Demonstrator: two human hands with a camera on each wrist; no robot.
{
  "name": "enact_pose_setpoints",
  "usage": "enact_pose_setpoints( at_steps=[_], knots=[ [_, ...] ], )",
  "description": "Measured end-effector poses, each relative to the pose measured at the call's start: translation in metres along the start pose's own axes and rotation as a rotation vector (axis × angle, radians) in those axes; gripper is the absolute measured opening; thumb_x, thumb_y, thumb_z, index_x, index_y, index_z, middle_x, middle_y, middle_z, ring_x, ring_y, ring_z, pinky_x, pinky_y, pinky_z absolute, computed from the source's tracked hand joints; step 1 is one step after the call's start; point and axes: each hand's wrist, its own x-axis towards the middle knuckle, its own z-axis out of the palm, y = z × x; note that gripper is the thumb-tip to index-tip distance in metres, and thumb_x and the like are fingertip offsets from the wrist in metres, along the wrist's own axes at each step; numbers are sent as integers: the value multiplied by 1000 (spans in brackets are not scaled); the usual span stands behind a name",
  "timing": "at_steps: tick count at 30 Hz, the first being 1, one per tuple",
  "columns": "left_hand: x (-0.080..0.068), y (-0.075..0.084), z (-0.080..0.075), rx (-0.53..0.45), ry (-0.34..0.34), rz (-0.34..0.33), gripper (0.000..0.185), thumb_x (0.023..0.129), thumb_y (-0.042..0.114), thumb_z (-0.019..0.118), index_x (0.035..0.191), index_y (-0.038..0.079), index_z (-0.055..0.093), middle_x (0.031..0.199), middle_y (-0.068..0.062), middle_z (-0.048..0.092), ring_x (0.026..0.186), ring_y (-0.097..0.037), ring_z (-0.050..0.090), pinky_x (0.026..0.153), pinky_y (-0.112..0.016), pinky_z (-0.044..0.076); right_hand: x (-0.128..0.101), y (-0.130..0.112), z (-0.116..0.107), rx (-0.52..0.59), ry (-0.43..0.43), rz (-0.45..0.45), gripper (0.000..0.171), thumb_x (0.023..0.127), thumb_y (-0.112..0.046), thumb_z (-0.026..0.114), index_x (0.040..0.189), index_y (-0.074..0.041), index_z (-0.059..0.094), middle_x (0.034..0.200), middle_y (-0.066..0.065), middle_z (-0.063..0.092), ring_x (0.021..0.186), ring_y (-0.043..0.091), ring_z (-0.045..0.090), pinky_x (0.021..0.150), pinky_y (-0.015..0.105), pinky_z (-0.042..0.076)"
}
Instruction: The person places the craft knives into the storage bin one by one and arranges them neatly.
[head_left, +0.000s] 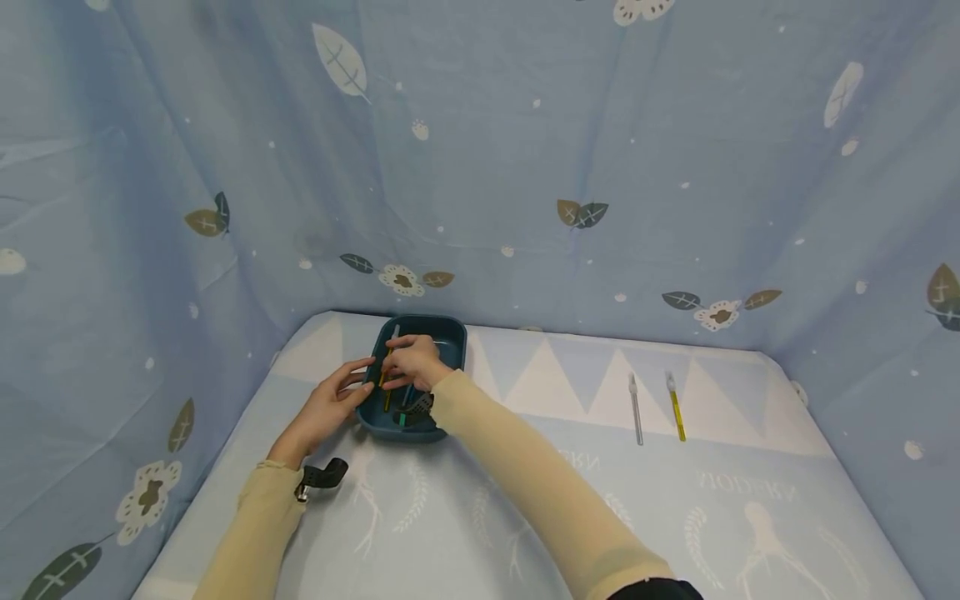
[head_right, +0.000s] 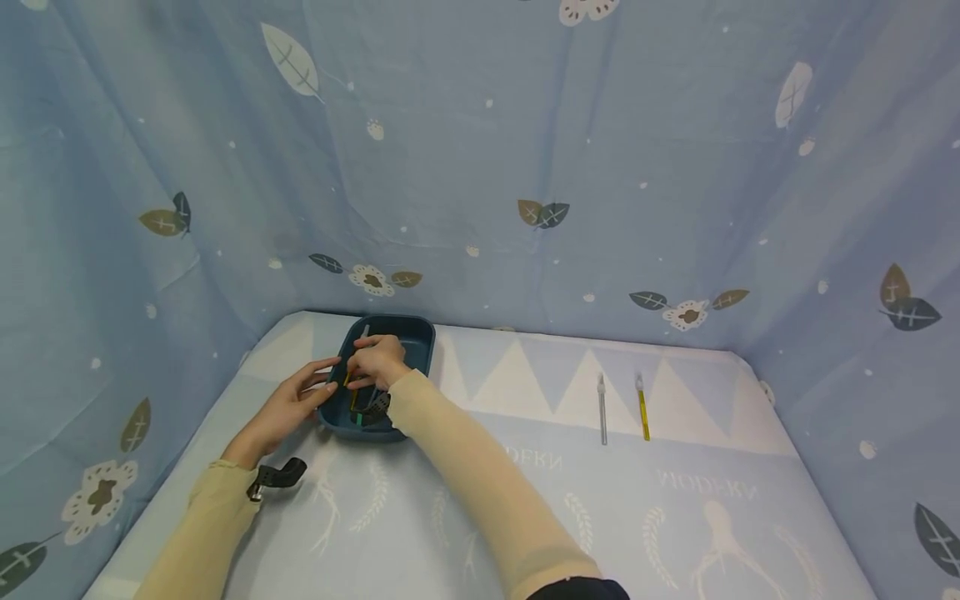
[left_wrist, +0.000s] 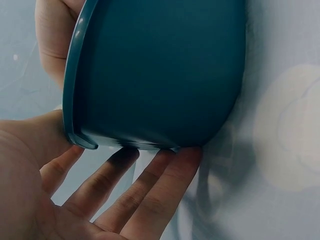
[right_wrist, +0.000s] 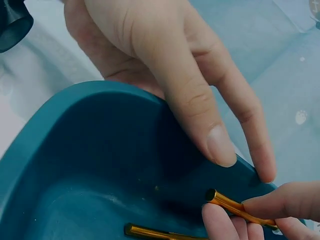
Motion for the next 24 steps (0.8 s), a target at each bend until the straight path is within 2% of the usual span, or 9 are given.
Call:
enact_pose_setpoints(
  at_steps=[6, 14, 24],
  knots=[
    [-1, 1, 1, 1, 4, 8, 60, 117, 30, 59, 171, 17, 37, 166, -28, 42, 146, -51, 50, 81, -42, 55, 3, 3, 3, 1, 18, 9, 40, 93, 17, 72, 129, 0, 74, 97, 19, 75, 88, 36, 79, 74, 48, 66],
    [-3, -2, 1, -6, 7, 1, 60, 117, 30, 58, 172, 18, 37, 167, -27, 41, 149, -52, 47, 88, -43, 54, 4, 6, 7, -20, 43, 18, 39, 92, 19, 73, 126, -1, 75, 94, 19, 75, 85, 37, 79, 78, 52, 65],
    [-2, -1, 0, -13, 1, 1, 60, 117, 29, 58, 172, 18, 37, 168, -28, 40, 148, -52, 47, 91, -46, 55, 0, 5, 3, -71, 8, -43, 41, 93, 18, 72, 131, 1, 75, 106, 24, 75, 99, 44, 78, 84, 57, 63]
  ],
)
